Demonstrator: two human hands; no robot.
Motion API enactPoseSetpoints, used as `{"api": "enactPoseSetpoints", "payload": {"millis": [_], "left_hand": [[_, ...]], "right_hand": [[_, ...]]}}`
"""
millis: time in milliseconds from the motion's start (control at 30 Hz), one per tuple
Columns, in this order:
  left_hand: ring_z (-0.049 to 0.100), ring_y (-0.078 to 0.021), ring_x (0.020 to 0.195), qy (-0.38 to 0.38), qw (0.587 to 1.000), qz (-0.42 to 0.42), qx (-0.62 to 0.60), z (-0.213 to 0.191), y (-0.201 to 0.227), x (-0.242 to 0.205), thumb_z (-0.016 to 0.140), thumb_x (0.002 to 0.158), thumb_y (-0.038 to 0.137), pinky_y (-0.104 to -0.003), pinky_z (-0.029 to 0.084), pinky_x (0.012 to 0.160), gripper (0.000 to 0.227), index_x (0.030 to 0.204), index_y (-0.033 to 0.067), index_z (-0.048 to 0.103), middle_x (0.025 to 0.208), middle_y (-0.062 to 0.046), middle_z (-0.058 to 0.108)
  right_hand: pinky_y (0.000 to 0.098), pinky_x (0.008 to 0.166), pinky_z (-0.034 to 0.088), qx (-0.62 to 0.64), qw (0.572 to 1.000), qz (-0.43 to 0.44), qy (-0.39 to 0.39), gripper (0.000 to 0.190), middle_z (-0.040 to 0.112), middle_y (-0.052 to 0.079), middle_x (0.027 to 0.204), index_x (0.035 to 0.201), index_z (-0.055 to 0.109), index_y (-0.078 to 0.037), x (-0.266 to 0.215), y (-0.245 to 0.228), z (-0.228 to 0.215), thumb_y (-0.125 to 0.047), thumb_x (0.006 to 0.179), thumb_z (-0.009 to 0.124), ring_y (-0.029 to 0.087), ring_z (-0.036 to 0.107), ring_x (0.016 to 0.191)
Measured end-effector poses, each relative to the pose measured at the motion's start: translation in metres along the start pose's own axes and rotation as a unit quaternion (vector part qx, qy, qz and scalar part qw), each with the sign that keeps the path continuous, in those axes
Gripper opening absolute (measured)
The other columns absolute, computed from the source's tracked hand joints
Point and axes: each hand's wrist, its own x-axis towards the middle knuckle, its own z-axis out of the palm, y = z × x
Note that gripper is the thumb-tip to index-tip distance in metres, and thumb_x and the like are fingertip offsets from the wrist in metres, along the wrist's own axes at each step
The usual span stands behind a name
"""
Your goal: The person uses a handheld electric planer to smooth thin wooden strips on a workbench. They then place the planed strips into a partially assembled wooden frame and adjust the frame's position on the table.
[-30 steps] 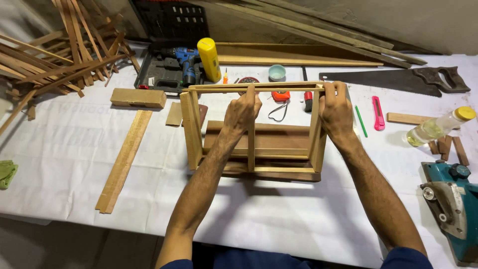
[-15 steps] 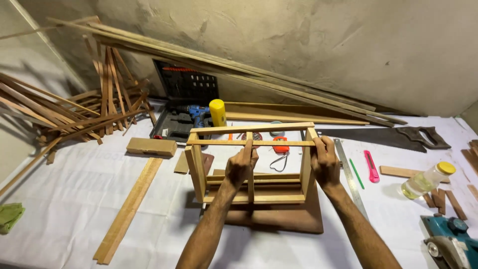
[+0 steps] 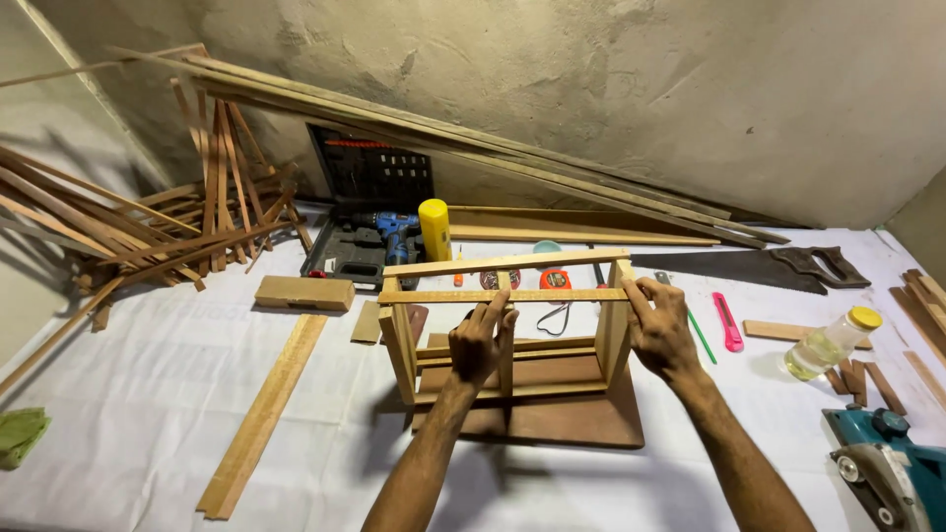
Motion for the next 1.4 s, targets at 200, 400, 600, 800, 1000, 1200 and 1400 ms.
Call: {"api": "enactPoseSetpoints", "payload": {"millis": [200, 400, 600, 800, 1000, 1200, 1400], "left_hand": [[0.058, -0.0107, 0.048, -0.004, 0.999, -0.034, -0.028, -0.025, 0.024, 0.002, 0.071, 0.101, 0.033, -0.026, 0.048, 0.042, 0.038, 0.131, 0.0087, 0.07, 0.068, -0.003, 0.068], [0.059, -0.0095, 0.044, -0.037, 0.996, -0.053, -0.067, -0.036, 0.044, 0.0, 0.076, 0.097, 0.033, -0.026, 0.046, 0.039, 0.041, 0.129, 0.0079, 0.071, 0.059, -0.002, 0.067], [0.07, -0.0103, 0.068, 0.004, 0.992, -0.028, -0.122, -0.025, 0.039, -0.006, 0.073, 0.103, 0.026, -0.025, 0.058, 0.058, 0.043, 0.139, 0.0064, 0.06, 0.087, -0.004, 0.077], [0.067, -0.0092, 0.058, -0.028, 0.994, -0.027, -0.105, -0.017, 0.005, -0.016, 0.079, 0.097, 0.023, -0.022, 0.054, 0.047, 0.042, 0.134, 0.0051, 0.067, 0.077, -0.004, 0.076], [0.059, -0.0083, 0.045, -0.014, 0.997, -0.058, -0.048, -0.057, 0.045, 0.001, 0.082, 0.092, 0.024, -0.025, 0.047, 0.043, 0.034, 0.12, 0.0066, 0.076, 0.061, -0.003, 0.07], [0.053, -0.0039, 0.042, -0.019, 0.997, -0.065, -0.046, -0.049, 0.043, -0.013, 0.08, 0.095, 0.023, -0.023, 0.042, 0.04, 0.034, 0.123, 0.0056, 0.074, 0.057, 0.002, 0.067], [0.051, -0.0132, 0.067, 0.083, 0.993, -0.053, 0.065, -0.042, 0.001, -0.035, 0.084, 0.094, 0.026, -0.025, 0.041, 0.052, 0.019, 0.108, 0.0143, 0.078, 0.076, -0.001, 0.061]], "right_hand": [[0.0412, 0.101, 0.051, 0.096, 0.994, 0.034, -0.028, 0.042, 0.065, 0.014, 0.127, 0.132, 0.069, -0.008, 0.006, -0.012, -0.022, -0.003, 0.09, 0.069, 0.034, 0.054, 0.119], [0.0409, 0.105, 0.051, 0.115, 0.992, 0.052, -0.013, 0.049, 0.069, 0.011, 0.129, 0.131, 0.072, -0.009, 0.001, -0.007, -0.024, 0.01, 0.087, 0.063, 0.032, 0.06, 0.12], [0.0402, 0.103, 0.052, 0.107, 0.993, 0.055, -0.009, 0.044, 0.069, 0.008, 0.131, 0.132, 0.072, -0.01, -0.001, -0.01, -0.024, 0.008, 0.093, 0.065, 0.031, 0.06, 0.121], [0.0382, 0.098, 0.054, 0.098, 0.994, 0.055, 0.016, 0.039, 0.072, 0.007, 0.123, 0.129, 0.075, -0.01, -0.008, -0.027, -0.031, 0.006, 0.095, 0.067, 0.027, 0.062, 0.114], [0.0331, 0.099, 0.057, 0.165, 0.984, 0.059, 0.022, 0.024, 0.075, 0.005, 0.123, 0.122, 0.076, -0.013, -0.021, -0.022, -0.043, -0.004, 0.1, 0.073, 0.022, 0.067, 0.117], [0.0331, 0.1, 0.057, 0.175, 0.983, 0.055, 0.022, 0.024, 0.075, 0.006, 0.124, 0.121, 0.077, -0.013, -0.023, -0.024, -0.047, -0.006, 0.099, 0.074, 0.022, 0.067, 0.117], [0.0339, 0.098, 0.057, 0.167, 0.984, 0.053, 0.006, 0.023, 0.075, 0.008, 0.124, 0.122, 0.077, -0.011, -0.026, -0.019, -0.043, -0.009, 0.099, 0.075, 0.023, 0.067, 0.116]]}}
